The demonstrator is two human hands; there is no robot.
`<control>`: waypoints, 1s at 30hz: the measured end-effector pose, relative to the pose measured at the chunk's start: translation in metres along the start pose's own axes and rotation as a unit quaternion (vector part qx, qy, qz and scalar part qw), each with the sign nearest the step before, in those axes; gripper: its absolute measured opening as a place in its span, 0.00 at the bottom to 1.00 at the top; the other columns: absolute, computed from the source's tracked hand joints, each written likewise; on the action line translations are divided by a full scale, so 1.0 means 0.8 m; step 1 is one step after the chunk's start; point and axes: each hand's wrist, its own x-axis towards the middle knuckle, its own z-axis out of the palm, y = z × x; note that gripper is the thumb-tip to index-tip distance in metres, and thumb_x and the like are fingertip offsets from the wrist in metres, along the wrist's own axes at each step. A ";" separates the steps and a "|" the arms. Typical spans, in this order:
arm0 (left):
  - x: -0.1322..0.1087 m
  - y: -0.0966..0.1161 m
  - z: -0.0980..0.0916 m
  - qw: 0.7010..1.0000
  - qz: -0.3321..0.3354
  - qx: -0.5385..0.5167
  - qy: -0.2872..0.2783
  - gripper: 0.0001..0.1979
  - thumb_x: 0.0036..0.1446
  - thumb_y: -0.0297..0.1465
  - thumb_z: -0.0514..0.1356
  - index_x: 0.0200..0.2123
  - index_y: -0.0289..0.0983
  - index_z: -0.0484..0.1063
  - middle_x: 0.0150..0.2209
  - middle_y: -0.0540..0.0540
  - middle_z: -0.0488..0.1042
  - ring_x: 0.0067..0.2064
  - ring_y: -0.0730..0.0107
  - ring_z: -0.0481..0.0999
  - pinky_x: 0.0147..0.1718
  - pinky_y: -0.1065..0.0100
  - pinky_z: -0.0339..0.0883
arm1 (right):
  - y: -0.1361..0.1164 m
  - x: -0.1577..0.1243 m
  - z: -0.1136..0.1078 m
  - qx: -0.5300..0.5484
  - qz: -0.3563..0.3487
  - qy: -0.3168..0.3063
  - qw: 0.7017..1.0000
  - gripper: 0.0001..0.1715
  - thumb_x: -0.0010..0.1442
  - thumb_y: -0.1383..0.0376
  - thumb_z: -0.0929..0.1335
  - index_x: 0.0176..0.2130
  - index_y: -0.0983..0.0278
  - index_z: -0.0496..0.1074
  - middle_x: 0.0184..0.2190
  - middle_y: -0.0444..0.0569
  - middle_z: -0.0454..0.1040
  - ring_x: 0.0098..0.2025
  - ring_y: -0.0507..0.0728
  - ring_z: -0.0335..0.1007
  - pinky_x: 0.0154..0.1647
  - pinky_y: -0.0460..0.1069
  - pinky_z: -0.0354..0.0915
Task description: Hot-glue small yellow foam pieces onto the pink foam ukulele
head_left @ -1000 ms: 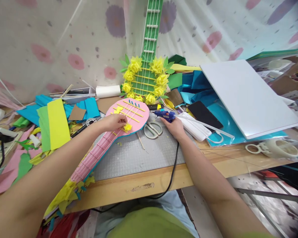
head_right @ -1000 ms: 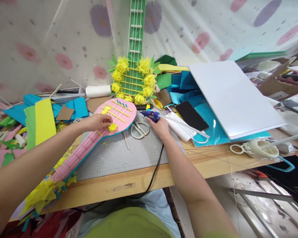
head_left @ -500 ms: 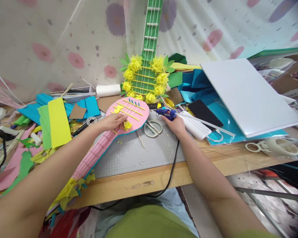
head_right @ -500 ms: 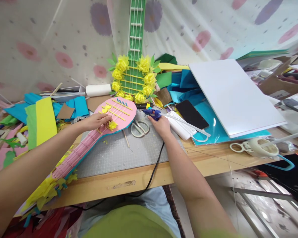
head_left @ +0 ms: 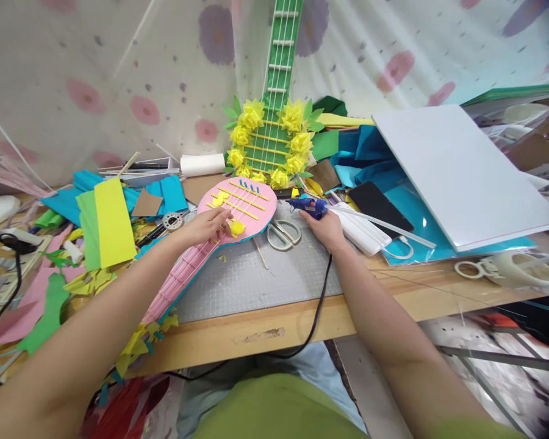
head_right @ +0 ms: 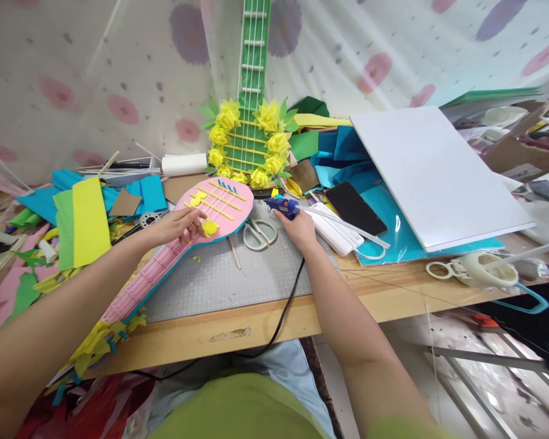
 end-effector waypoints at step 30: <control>0.000 0.010 0.016 0.986 -0.075 0.106 0.107 0.08 0.45 0.32 0.62 0.31 0.35 0.74 0.24 0.47 0.78 0.25 0.69 0.76 0.23 0.72 0.65 | -0.003 -0.002 -0.001 0.019 -0.014 0.006 1.000 0.26 0.54 0.50 0.68 0.39 0.69 0.76 0.36 0.60 0.78 0.41 0.64 0.74 0.41 0.53 0.66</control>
